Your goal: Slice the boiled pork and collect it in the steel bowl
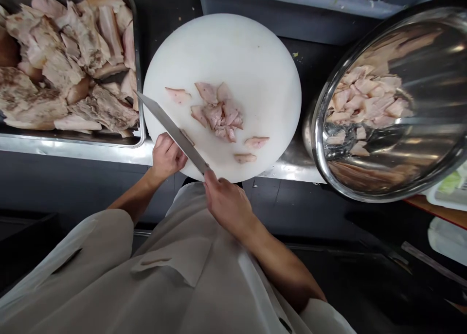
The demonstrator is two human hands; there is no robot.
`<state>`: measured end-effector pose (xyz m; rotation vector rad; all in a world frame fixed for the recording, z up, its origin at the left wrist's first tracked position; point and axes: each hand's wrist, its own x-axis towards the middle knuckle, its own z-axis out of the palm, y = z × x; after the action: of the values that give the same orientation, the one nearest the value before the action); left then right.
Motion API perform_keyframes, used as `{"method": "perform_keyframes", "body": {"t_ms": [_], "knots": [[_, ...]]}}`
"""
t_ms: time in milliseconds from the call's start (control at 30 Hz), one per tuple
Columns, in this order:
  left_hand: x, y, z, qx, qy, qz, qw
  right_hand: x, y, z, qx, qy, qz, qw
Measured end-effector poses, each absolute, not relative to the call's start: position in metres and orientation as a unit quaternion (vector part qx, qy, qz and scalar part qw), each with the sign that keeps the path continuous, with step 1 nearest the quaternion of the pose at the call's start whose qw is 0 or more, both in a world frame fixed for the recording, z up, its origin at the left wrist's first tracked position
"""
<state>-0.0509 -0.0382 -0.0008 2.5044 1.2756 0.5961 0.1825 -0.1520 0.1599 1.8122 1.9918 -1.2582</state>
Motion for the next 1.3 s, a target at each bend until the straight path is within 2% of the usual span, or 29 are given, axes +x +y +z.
{"method": "perform_keyframes", "body": {"t_ms": [67, 233, 467, 600, 667, 900, 967, 1133, 1200, 1300], "knots": [[-0.05, -0.039, 0.0, 0.861, 0.44, 0.215, 0.14, 0.185, -0.155, 0.159, 0.606, 0.669, -0.424, 0.077], [-0.049, -0.04, 0.0, 0.859, 0.444, 0.221, 0.127, 0.2, -0.188, 0.169, 0.616, 0.643, -0.432, 0.143], [-0.047, -0.039, 0.004, 0.859, 0.439, 0.224, 0.138, 0.179, -0.143, 0.15, 0.609, 0.664, -0.426, 0.082], [-0.047, -0.04, 0.003, 0.855, 0.447, 0.225, 0.134, 0.198, -0.189, 0.166, 0.617, 0.624, -0.455, 0.148], [-0.047, -0.04, 0.003, 0.854, 0.445, 0.227, 0.144, 0.198, -0.192, 0.166, 0.619, 0.62, -0.457, 0.154], [-0.047, -0.038, 0.011, 0.862, 0.415, 0.245, 0.158, 0.179, -0.114, 0.127, 0.611, 0.66, -0.436, 0.009], [-0.048, -0.039, 0.009, 0.855, 0.426, 0.248, 0.162, 0.188, -0.128, 0.137, 0.615, 0.659, -0.431, 0.023], [-0.054, -0.04, -0.006, 0.85, 0.437, 0.25, 0.158, 0.202, -0.176, 0.175, 0.598, 0.665, -0.423, 0.145], [-0.056, -0.04, -0.01, 0.853, 0.434, 0.25, 0.145, 0.196, -0.167, 0.174, 0.592, 0.666, -0.43, 0.146], [-0.056, -0.04, -0.011, 0.855, 0.433, 0.252, 0.134, 0.187, -0.146, 0.162, 0.588, 0.675, -0.435, 0.098]]}}
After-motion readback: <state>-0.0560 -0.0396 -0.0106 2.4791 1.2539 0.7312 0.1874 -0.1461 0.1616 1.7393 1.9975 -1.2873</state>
